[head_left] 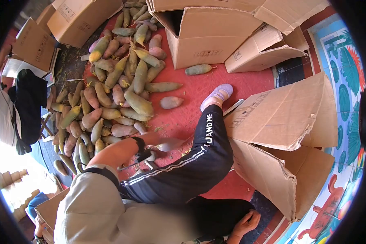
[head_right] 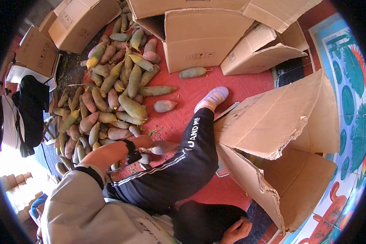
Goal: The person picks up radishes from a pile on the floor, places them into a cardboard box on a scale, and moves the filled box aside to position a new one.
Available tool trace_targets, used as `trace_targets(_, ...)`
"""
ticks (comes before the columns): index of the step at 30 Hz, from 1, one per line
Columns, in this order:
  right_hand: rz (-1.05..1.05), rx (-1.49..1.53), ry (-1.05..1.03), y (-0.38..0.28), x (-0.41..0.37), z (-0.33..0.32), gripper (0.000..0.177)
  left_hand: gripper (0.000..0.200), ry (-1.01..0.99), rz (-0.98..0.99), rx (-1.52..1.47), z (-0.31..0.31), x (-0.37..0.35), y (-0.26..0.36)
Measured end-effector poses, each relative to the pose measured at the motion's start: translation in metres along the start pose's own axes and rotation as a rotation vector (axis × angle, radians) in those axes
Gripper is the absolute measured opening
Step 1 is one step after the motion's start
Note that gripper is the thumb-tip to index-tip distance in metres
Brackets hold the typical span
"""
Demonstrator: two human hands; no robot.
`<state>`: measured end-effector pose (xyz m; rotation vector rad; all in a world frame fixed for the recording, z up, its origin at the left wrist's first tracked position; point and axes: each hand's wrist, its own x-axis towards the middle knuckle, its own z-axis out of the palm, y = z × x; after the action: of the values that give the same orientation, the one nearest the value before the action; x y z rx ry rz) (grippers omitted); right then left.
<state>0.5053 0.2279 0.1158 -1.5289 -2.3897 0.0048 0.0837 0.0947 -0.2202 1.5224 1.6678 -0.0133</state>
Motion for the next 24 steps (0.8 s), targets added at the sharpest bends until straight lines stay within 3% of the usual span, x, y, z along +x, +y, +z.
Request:
trace_targets(2, 0.005, -0.001, 0.004, 0.000, -0.001, 0.000, 0.011, 0.029, -0.222, -0.332, 0.000, -0.047, -0.040, 0.015)
trace_targets(6, -0.012, 0.009, 0.013, 0.000, 0.000, 0.001, 0.011, 0.030, -0.245, -0.239, 0.206, -0.001, -0.059, -0.040)
trace_targets(8, -0.013, -0.003, 0.003, 0.000, 0.000, 0.000, 0.011, 0.027, -0.133, -0.515, -0.085, 0.001, -0.073, -0.040)
trace_targets(10, -0.048, -0.017, 0.007, -0.002, 0.002, 0.000, 0.011, 0.027, -0.231, -0.442, -0.054, 0.011, -0.075, -0.049)
trace_targets(12, -0.042, -0.007, 0.010, -0.001, 0.002, 0.001, 0.011, 0.021, 0.090, -0.521, 0.004, 0.026, -0.078, -0.052)
trace_targets(16, -0.013, 0.001, 0.007, -0.003, 0.002, 0.000, 0.011, 0.031, -0.132, -0.445, 0.335, 0.032, -0.067, -0.058)
trace_targets(18, -0.026, 0.000, 0.010, -0.002, 0.002, 0.001, 0.011, 0.040, 0.125, -0.487, -0.332, 0.029, -0.075, -0.046)
trace_targets(19, -0.038, -0.002, 0.015, -0.001, 0.002, 0.001, 0.011, 0.040, 0.124, -0.486, -0.332, 0.045, -0.070, -0.054)
trace_targets(21, -0.030, -0.014, 0.001, 0.007, 0.000, 0.002, 0.011, 0.048, 0.329, -0.274, -0.290, 0.090, -0.055, -0.081)
trace_targets(22, -0.024, -0.021, -0.013, 0.009, -0.001, 0.002, 0.011, 0.048, 0.328, -0.274, -0.290, 0.076, -0.058, -0.069)
trace_targets(24, -0.018, -0.021, -0.018, 0.007, -0.001, 0.001, 0.010, 0.069, 0.164, -0.380, -0.570, 0.012, -0.076, -0.022)
